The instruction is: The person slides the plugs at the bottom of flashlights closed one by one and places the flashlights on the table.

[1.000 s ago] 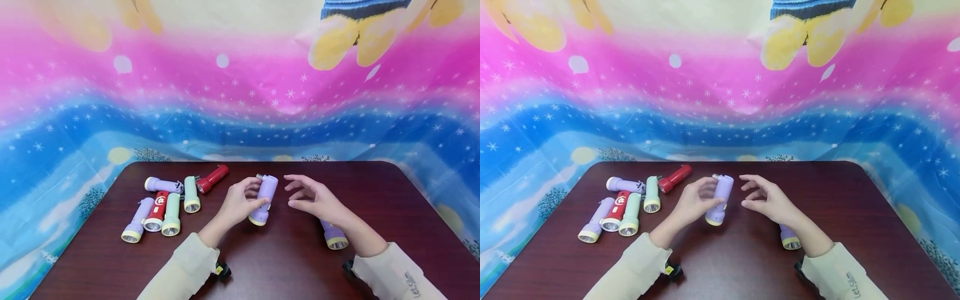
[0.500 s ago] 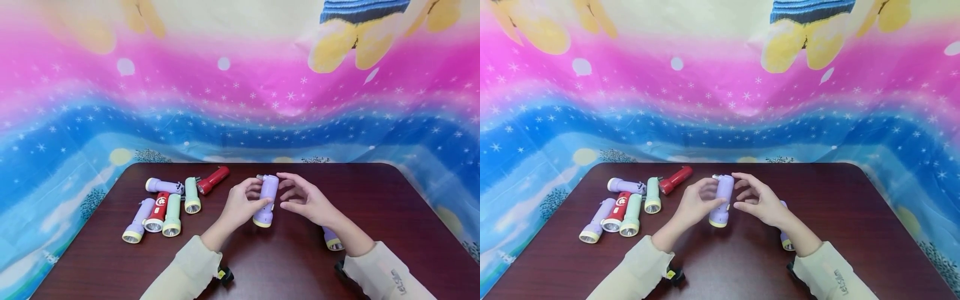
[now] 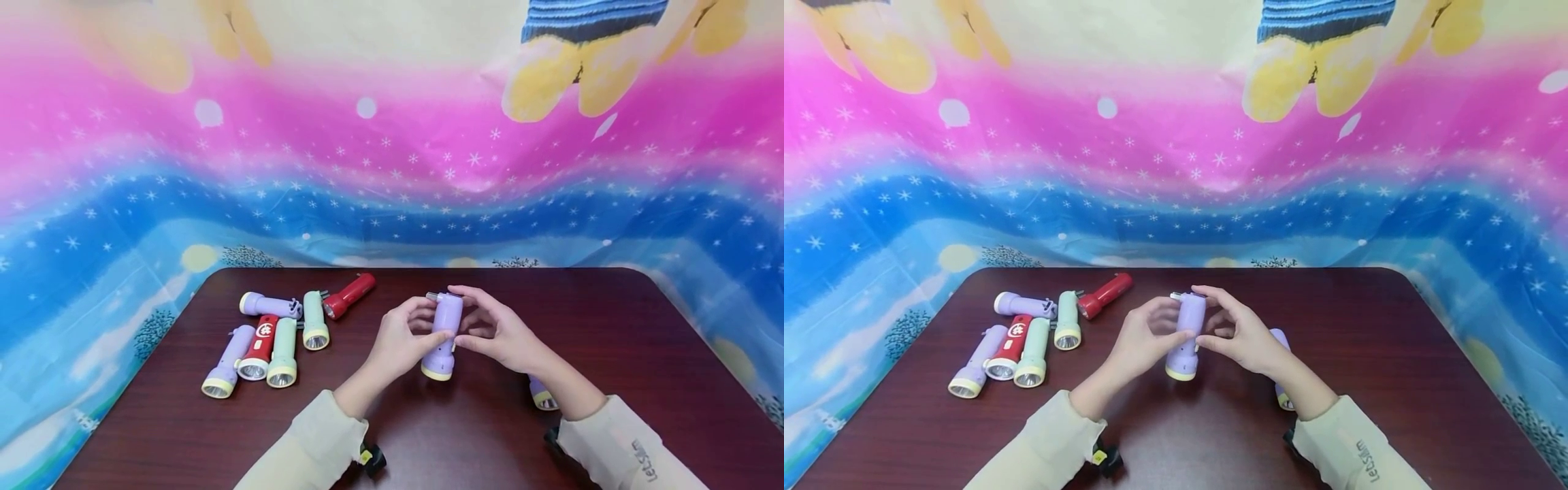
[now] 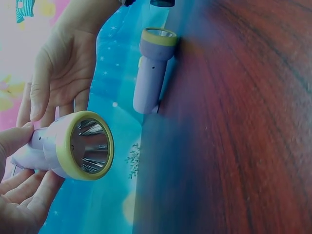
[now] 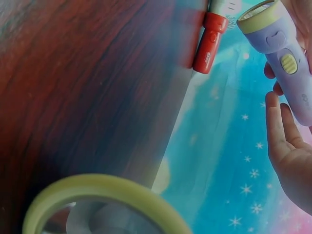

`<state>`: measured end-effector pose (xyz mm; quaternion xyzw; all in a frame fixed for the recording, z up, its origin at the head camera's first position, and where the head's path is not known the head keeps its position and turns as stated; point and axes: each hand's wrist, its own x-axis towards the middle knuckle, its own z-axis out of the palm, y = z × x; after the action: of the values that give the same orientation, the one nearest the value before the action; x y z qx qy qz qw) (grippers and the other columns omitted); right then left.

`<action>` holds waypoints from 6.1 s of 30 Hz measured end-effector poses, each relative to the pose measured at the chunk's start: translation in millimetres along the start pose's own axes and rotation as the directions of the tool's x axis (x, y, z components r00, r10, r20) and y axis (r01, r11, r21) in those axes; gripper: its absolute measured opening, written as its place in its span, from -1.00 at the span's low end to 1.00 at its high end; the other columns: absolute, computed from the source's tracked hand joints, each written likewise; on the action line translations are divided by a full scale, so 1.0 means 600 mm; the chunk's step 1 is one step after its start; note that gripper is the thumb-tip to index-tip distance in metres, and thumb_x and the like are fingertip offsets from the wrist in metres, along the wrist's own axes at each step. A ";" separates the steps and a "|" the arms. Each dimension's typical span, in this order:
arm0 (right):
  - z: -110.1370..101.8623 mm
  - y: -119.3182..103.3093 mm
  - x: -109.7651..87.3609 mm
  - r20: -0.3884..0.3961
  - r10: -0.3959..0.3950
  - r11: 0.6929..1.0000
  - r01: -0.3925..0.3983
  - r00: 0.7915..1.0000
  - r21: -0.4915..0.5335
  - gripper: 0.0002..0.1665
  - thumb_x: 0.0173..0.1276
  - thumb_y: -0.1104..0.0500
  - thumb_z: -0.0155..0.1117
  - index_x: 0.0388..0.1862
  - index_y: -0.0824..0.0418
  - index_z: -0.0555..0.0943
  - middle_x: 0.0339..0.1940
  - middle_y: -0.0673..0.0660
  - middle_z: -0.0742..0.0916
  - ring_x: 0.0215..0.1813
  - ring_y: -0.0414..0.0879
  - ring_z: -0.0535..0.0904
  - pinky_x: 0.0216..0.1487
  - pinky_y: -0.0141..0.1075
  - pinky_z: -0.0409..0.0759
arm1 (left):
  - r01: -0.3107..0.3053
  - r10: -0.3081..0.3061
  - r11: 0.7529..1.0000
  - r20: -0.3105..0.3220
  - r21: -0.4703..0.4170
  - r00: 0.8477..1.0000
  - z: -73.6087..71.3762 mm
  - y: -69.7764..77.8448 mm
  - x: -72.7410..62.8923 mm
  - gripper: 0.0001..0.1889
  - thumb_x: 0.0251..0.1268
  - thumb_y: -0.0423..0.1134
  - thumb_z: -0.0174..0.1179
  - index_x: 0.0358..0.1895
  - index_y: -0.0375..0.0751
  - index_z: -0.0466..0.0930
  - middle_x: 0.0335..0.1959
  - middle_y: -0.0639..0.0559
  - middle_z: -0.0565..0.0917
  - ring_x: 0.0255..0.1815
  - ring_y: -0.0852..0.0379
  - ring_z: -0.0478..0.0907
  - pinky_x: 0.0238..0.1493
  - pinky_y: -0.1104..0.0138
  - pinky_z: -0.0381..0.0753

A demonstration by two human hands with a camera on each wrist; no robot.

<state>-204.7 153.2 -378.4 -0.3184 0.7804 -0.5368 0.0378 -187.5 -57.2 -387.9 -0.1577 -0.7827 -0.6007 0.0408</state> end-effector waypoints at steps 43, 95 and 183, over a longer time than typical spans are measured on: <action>0.007 0.009 -0.001 0.017 0.005 0.993 -0.007 1.000 0.116 -0.10 0.10 0.43 0.48 0.42 0.30 0.29 0.12 0.34 0.52 -0.14 -0.17 0.69 -0.09 -0.30 0.73 | 0.025 -0.026 0.996 -0.015 -0.082 1.000 0.016 -0.001 -0.004 -0.62 0.13 -0.32 0.45 0.03 -0.26 0.62 -0.13 -0.20 0.76 -0.34 0.08 0.71 -0.13 0.11 0.73; 0.003 0.018 -0.010 -0.072 0.028 0.995 -0.020 0.997 0.101 -0.14 0.02 0.40 0.55 0.31 0.24 0.37 0.09 -0.01 0.60 -0.12 -0.18 0.71 -0.10 -0.30 0.73 | 0.041 -0.043 0.995 -0.027 -0.088 0.999 0.028 0.003 -0.011 -0.64 0.16 -0.28 0.44 0.04 -0.24 0.65 -0.14 -0.19 0.77 -0.35 0.12 0.70 -0.16 0.23 0.72; -0.008 0.011 -0.010 -0.173 0.057 0.996 -0.069 0.983 -0.064 -0.19 0.14 0.34 0.50 0.36 0.21 0.36 -0.05 0.32 0.64 -0.28 -0.20 0.68 -0.23 -0.36 0.71 | 0.082 -0.093 0.989 0.091 0.126 0.992 0.043 0.009 -0.004 -0.30 0.06 -0.21 0.51 0.32 -0.19 0.46 -0.08 -0.06 0.67 -0.32 0.29 0.60 -0.21 0.46 0.70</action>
<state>-204.8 162.0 -383.8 -0.2473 0.8087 -0.5332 -0.0237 -180.3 -32.1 -390.8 -0.1492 -0.8251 -0.5448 -0.0138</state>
